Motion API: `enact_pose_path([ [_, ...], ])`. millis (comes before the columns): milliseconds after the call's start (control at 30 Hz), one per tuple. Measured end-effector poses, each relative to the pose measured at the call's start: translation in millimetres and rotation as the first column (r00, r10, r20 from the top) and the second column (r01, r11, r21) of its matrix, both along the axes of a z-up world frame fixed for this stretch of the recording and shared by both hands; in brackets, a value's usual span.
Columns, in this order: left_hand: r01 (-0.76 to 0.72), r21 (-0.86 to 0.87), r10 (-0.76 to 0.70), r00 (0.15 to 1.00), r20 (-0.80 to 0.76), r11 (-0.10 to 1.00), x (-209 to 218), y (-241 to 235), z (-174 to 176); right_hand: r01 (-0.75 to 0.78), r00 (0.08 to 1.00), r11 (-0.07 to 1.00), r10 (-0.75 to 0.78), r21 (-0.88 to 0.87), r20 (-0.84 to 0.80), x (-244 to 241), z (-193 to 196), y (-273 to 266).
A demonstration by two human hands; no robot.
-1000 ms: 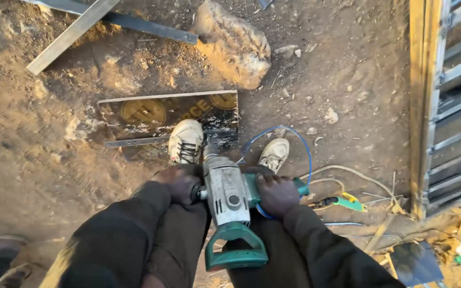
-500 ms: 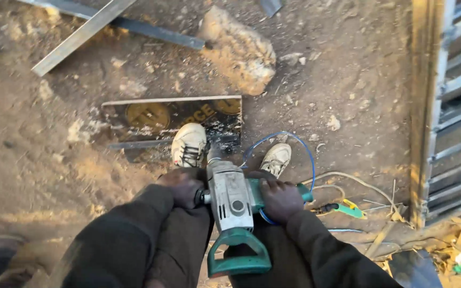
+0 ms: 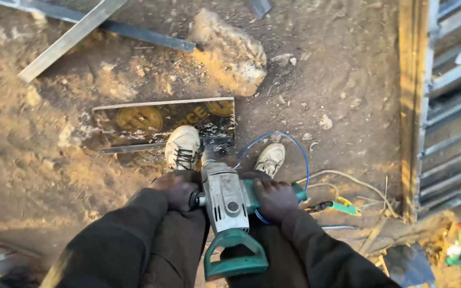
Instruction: The person stands over a metal bar laid on the ground and drills into it using a green and white rotary hammer drill, holding the tool with both hands while dust and debris accumulate on a board beneath the workpiece. They briefly pause to touch the drilled spot, then resume drilling.
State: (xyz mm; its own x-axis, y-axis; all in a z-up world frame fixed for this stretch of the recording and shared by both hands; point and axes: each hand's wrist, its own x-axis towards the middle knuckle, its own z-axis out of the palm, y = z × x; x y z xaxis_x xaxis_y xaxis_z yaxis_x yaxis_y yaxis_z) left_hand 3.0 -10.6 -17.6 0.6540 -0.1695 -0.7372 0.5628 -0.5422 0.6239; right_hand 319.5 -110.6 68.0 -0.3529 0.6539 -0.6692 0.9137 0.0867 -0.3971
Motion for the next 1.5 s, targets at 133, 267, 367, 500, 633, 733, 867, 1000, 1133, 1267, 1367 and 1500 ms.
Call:
enact_pose_path([
  [133, 0.004, 0.001, -0.004, 1.0, -0.013, 1.0, -14.3, -9.6, -2.3, 0.005, 1.0, 1.0, -0.005, -0.01, -0.021, -10.0, -1.1, 0.2],
  [267, -0.095, 0.067, 0.094, 0.995, 0.029, 0.993, -10.7, -23.4, -13.4, 0.021, 0.999, 0.999, -0.02, -0.026, 0.024, -5.2, 4.3, 3.0],
  [367, -0.17, 0.065, 0.167, 0.985, 0.047, 0.983, -13.2, -35.5, -24.9, -0.021, 0.999, 1.0, 0.021, -0.007, 0.03, 0.9, 0.9, 3.4],
  [500, -0.116, -0.007, 0.116, 0.991, 0.068, 0.993, -26.2, -35.9, -28.5, -0.036, 0.998, 0.999, 0.038, -0.032, 0.049, -8.3, 8.9, 12.0],
  [633, -0.11, 0.038, 0.105, 0.988, 0.117, 0.993, -6.5, -8.9, -10.8, 0.002, 1.0, 1.0, -0.002, -0.023, 0.028, -7.5, 6.3, 3.3],
  [733, -0.17, 0.053, 0.167, 0.985, 0.044, 0.984, -15.6, -14.3, -10.6, -0.004, 0.999, 0.999, 0.006, -0.038, 0.05, -11.4, 4.5, 12.8],
  [867, -0.114, 0.015, 0.113, 0.993, 0.033, 0.993, -21.0, -24.1, -22.1, 0.002, 0.999, 0.989, 0.003, -0.147, 0.034, -14.7, 7.5, 11.1],
  [1000, -0.504, -0.263, 0.48, 0.864, -0.151, 0.823, -71.2, -178.2, -149.6, 0.006, 0.999, 0.989, -0.001, -0.146, 0.032, -17.0, 8.1, 17.8],
  [1133, -0.132, -0.044, 0.13, 0.991, -0.041, 0.99, -17.5, -54.9, -63.3, -0.014, 0.999, 0.989, 0.02, -0.145, 0.041, -5.1, 9.4, 18.1],
  [1267, -0.357, -0.205, 0.34, 0.933, -0.115, 0.911, -21.4, -52.8, -47.4, -0.034, 0.999, 0.993, 0.035, -0.111, 0.015, -11.2, 11.9, 16.2],
  [1367, -0.295, -0.102, 0.286, 0.954, -0.094, 0.95, -39.3, -119.4, -100.5, -0.029, 1.0, 0.994, 0.028, -0.102, -0.007, -11.8, 4.0, 14.4],
  [1500, -0.126, -0.043, 0.125, 0.991, -0.042, 0.991, -4.8, -1.3, -2.7, 0.006, 1.0, 0.985, -0.006, -0.171, 0.002, -3.8, 6.7, 14.7],
])
